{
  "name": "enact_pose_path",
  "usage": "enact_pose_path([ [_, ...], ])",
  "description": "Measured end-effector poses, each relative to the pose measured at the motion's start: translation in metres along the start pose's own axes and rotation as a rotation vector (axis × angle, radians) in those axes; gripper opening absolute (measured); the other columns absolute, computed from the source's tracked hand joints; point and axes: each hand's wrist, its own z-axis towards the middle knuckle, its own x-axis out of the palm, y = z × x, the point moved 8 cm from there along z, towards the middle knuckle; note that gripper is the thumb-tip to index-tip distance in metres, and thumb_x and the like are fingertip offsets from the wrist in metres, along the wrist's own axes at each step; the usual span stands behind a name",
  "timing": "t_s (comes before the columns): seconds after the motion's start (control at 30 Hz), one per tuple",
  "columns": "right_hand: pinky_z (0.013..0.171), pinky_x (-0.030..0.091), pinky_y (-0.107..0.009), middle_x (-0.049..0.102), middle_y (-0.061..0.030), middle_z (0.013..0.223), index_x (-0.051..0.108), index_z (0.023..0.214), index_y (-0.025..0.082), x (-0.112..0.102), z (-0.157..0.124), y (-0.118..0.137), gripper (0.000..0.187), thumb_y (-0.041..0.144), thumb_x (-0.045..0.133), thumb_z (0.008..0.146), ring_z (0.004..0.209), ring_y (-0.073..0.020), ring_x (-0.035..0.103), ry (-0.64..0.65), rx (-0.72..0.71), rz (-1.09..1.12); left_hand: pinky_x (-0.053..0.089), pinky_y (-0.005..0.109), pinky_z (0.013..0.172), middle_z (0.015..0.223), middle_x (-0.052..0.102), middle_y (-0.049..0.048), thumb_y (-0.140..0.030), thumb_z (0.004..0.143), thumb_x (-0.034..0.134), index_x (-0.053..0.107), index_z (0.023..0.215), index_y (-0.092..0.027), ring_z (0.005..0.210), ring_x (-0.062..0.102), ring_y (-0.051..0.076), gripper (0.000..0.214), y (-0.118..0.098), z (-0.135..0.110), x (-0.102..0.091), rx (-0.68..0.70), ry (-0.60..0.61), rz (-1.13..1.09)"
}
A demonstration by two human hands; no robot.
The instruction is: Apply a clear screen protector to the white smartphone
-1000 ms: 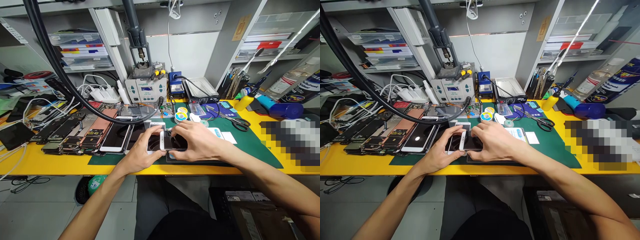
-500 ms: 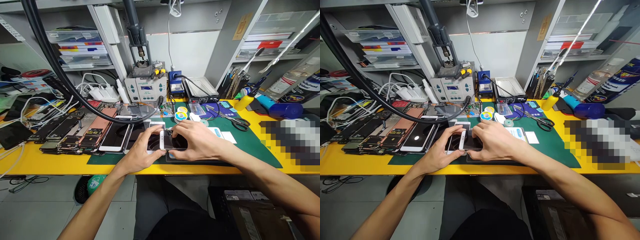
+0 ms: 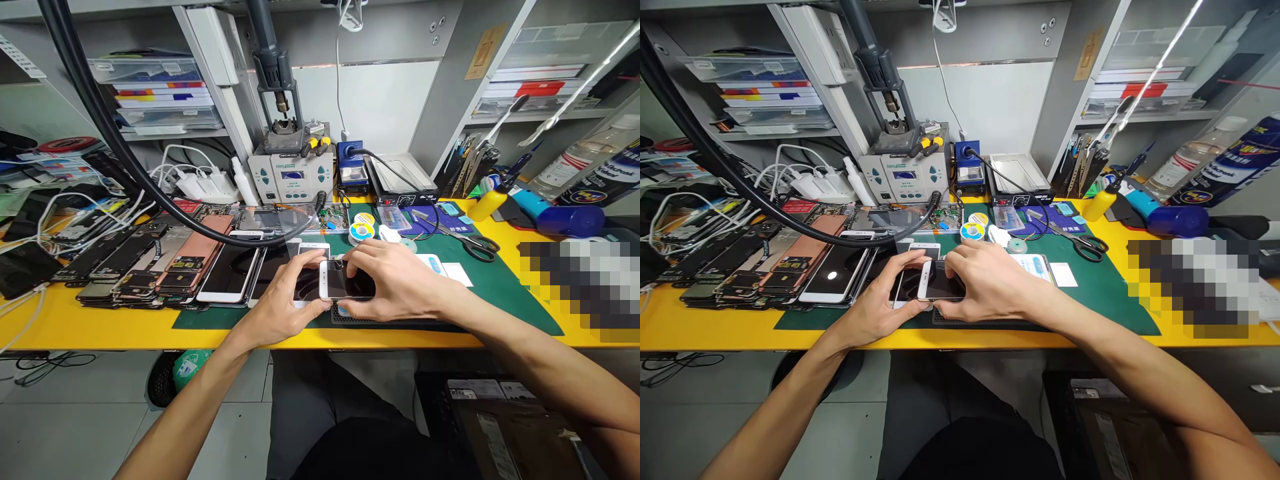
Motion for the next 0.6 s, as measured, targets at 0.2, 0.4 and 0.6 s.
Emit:
enact_pose_path([
  [0.2, 0.070, 0.040, -0.033, 0.067, -0.0070, 0.083, 0.064, 0.089, 0.018, -0.0002, -0.0005, 0.0010, 0.036, 0.052, 0.073, 0.082, 0.075, -0.0220, 0.057, 0.003, -0.002, -0.008, 0.039, 0.049, 0.120, 0.150, 0.054, 0.0073, -0.031, 0.091, 0.075, 0.035, 0.154, -0.035, 0.139, 0.051, 0.029, 0.075, -0.0010, -0.0006, 0.0002, -0.006, 0.003, -0.001],
  [0.4, 0.069, 0.040, -0.034, 0.066, -0.0066, 0.083, 0.063, 0.088, 0.018, -0.0006, -0.0007, 0.0013, 0.036, 0.052, 0.073, 0.082, 0.074, -0.0219, 0.056, 0.007, 0.000, -0.006, 0.039, 0.048, 0.120, 0.151, 0.053, 0.0060, -0.030, 0.091, 0.074, 0.036, 0.154, -0.036, 0.139, 0.051, 0.028, 0.074, -0.0018, 0.0003, 0.0017, -0.006, 0.005, 0.009],
  [0.6, 0.070, 0.041, -0.034, 0.066, -0.0067, 0.083, 0.063, 0.088, 0.017, -0.0006, 0.0000, 0.0011, 0.036, 0.051, 0.073, 0.082, 0.074, -0.0219, 0.057, 0.010, 0.003, -0.002, 0.039, 0.047, 0.120, 0.151, 0.053, 0.0076, -0.030, 0.090, 0.074, 0.037, 0.154, -0.034, 0.139, 0.051, 0.029, 0.074, -0.0020, 0.0000, 0.0007, -0.003, 0.000, 0.009],
])
